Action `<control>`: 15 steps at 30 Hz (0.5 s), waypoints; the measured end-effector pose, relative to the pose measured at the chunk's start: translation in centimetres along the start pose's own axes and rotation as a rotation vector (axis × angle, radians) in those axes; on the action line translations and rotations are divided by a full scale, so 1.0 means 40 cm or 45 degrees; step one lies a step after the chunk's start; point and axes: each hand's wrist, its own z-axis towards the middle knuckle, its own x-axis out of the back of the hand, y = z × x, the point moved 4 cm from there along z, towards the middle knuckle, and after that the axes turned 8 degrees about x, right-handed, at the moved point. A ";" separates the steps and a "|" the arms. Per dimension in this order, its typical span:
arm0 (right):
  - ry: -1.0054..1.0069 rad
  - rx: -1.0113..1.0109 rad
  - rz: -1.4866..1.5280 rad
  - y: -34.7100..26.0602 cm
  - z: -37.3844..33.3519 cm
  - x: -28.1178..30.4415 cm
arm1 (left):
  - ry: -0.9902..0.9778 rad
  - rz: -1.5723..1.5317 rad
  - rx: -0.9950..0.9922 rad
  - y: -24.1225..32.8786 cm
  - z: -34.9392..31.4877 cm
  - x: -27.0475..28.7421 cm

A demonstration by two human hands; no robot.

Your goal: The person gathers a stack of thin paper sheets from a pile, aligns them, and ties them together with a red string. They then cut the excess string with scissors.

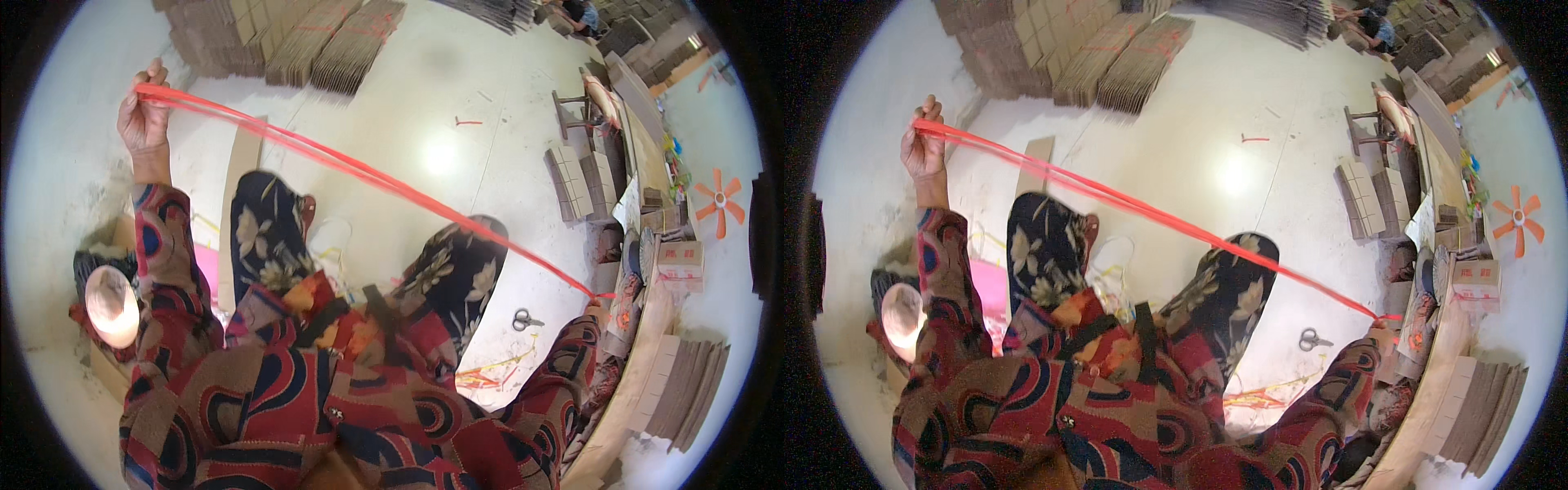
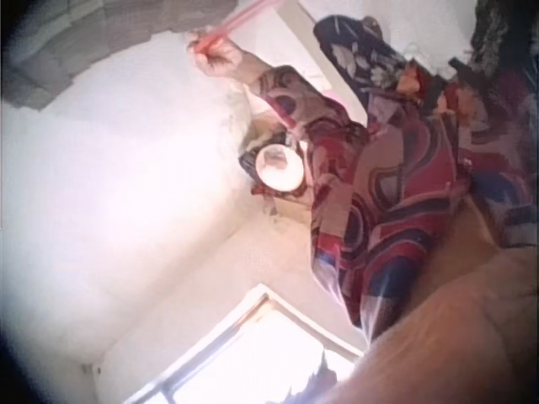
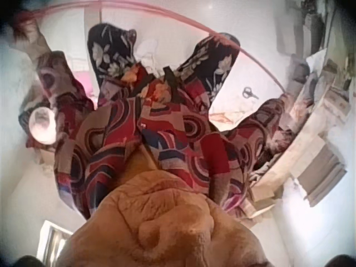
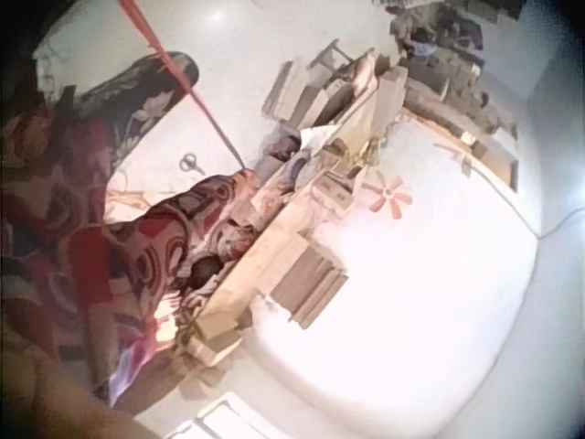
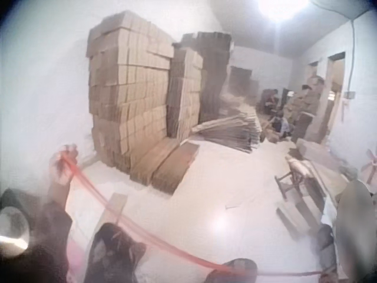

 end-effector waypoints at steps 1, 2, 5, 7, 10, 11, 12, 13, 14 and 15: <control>-0.008 -0.059 -0.044 -0.030 -0.002 -0.041 | 0.041 -0.085 -0.108 -0.020 0.034 -0.030; 0.006 -0.143 -0.093 -0.027 0.010 -0.057 | 0.067 -0.205 -0.213 -0.058 0.074 -0.048; -0.065 -0.100 -0.264 -0.078 0.077 -0.181 | 0.117 -0.262 -0.292 -0.100 0.153 -0.132; -0.152 -0.130 -0.259 -0.177 0.039 -0.266 | 0.112 -0.204 -0.316 -0.092 0.207 -0.192; -0.228 -0.242 -0.165 -0.223 0.007 -0.384 | -0.327 -0.338 -0.083 -0.144 0.310 -0.252; -0.315 -0.207 -0.106 -0.260 -0.001 -0.449 | -0.380 -0.148 -0.045 -0.150 0.348 -0.314; -0.395 -0.206 -0.082 -0.251 -0.014 -0.515 | -0.457 -0.193 0.062 -0.202 0.394 -0.363; -0.395 -0.161 -0.072 -0.257 -0.038 -0.571 | -0.472 -0.152 0.158 -0.222 0.449 -0.370; -0.385 -0.140 -0.084 -0.246 -0.068 -0.604 | -0.484 -0.145 0.257 -0.240 0.499 -0.329; -0.412 0.123 0.002 -0.297 -0.094 -0.668 | -0.452 0.085 0.290 -0.238 0.546 -0.371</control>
